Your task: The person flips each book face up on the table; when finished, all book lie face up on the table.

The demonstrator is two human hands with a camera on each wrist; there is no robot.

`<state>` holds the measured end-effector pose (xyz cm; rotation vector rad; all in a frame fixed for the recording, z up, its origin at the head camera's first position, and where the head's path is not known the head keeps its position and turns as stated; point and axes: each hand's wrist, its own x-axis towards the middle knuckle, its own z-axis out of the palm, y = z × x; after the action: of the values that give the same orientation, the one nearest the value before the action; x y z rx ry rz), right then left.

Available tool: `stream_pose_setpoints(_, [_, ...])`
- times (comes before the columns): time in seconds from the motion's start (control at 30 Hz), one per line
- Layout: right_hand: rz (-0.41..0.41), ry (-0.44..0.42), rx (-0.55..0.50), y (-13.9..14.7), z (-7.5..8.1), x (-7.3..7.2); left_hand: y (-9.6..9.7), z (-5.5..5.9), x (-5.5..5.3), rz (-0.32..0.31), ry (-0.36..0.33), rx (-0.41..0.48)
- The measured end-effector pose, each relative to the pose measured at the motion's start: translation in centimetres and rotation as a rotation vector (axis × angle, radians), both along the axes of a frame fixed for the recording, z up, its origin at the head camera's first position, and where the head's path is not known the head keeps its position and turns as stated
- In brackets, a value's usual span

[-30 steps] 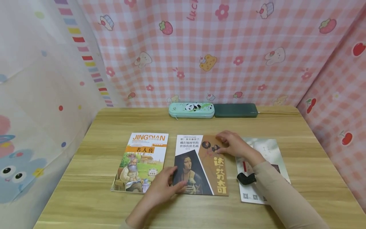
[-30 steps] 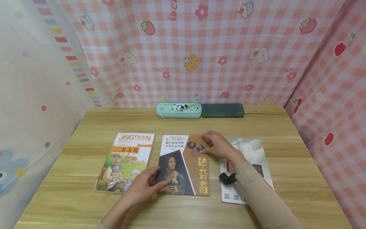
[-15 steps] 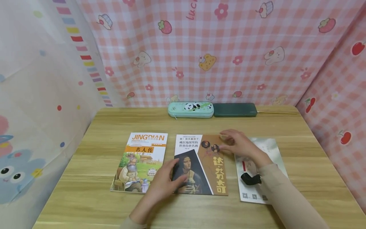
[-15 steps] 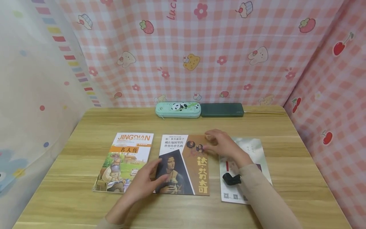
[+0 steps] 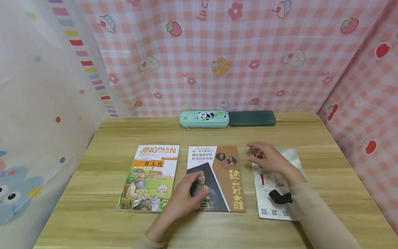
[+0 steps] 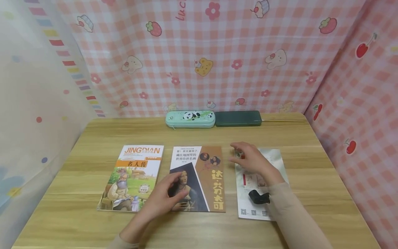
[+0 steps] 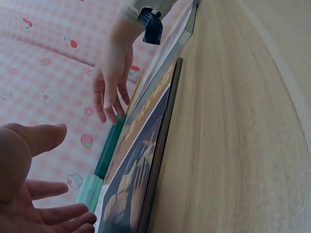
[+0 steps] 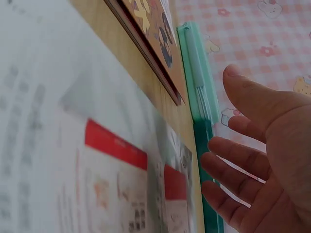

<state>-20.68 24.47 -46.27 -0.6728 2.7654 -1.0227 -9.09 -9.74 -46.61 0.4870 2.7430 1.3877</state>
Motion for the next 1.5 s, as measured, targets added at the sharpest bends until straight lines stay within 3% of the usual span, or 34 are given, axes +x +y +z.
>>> stream_pose_setpoints(0.3, [-0.047, 0.015, -0.014, 2.2, 0.6, 0.3, 0.6, -0.1, -0.2, -0.068, -0.032, -0.026])
stream_pose_setpoints(0.6, [-0.066, 0.051, -0.004, 4.5, 0.3, 0.8, 3.1, -0.6, -0.4, -0.16, -0.034, -0.018])
stream_pose_setpoints(0.87, [-0.104, 0.015, 0.007, 6.3, 0.0, 1.4, 5.1, -0.9, -0.1, -0.215, -0.069, -0.072])
stream_pose_setpoints(1.1, [-0.126, -0.015, -0.004, 7.7, -0.1, 1.9, 6.8, -0.9, 0.3, -0.287, -0.043, -0.136])
stream_pose_setpoints(1.5, [-0.204, -0.016, 0.011, 9.8, -0.5, 2.3, 8.8, -1.0, 0.9, -0.349, -0.035, -0.127])
